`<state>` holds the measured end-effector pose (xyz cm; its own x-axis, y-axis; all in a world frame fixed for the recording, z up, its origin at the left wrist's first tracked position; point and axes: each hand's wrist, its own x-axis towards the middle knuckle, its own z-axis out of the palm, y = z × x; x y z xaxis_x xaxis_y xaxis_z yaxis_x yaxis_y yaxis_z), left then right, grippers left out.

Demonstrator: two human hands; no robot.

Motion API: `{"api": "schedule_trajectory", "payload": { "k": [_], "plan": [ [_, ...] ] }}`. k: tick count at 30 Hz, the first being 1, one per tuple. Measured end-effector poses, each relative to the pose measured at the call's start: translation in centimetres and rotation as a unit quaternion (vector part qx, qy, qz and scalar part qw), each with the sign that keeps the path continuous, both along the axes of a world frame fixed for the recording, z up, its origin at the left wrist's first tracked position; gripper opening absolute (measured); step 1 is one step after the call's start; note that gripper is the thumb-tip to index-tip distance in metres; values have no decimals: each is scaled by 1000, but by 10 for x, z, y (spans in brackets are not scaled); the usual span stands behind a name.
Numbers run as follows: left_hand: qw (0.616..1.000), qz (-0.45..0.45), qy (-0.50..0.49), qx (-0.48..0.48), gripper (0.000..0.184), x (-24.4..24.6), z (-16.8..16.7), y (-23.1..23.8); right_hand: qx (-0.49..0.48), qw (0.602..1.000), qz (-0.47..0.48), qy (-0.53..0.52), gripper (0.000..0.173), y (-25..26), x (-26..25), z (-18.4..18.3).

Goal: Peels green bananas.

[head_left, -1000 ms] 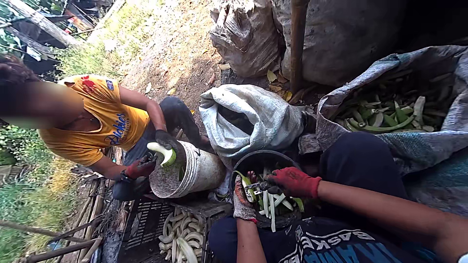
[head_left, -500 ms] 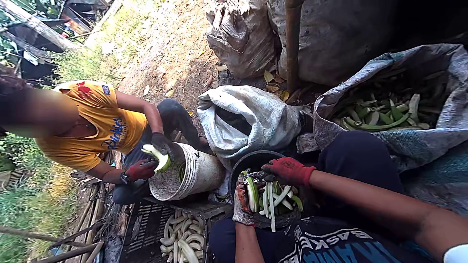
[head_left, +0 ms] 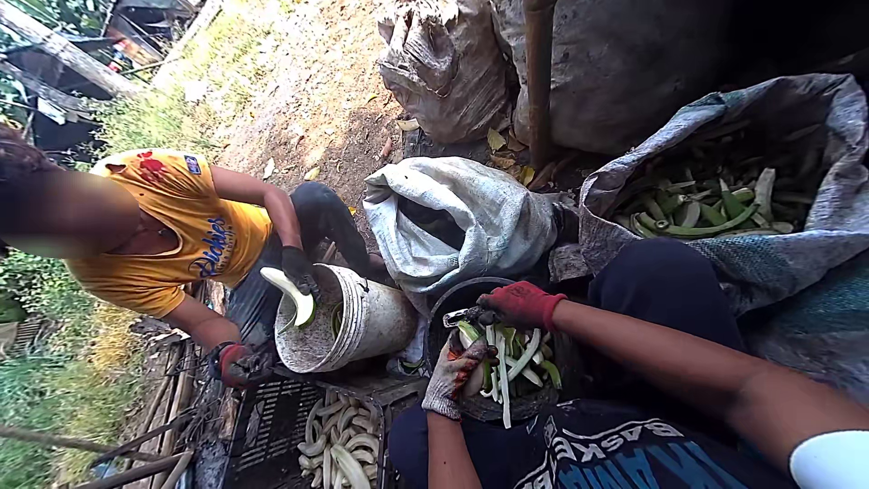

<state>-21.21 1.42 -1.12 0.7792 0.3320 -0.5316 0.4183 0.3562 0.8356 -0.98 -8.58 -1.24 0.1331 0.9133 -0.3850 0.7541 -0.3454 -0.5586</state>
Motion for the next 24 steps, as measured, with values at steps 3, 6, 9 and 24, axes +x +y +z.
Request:
{"api": "schedule_trajectory", "payload": {
  "k": [3,6,9,24],
  "plan": [
    [991,-103,31,76,73,2,-8,4,-19,999,-32,1,32,-7,6,-5],
    [976,-83,85,181,75,1,-24,11,7,1000,-23,9,32,-17,3,-11],
    [969,-51,102,218,75,-3,-28,13,-15,1000,10,-11,34,-29,1,-8],
    [861,377,-145,-310,39,15,-25,2,217,974,60,-13,37,-47,-39,-39]
  ]
}}
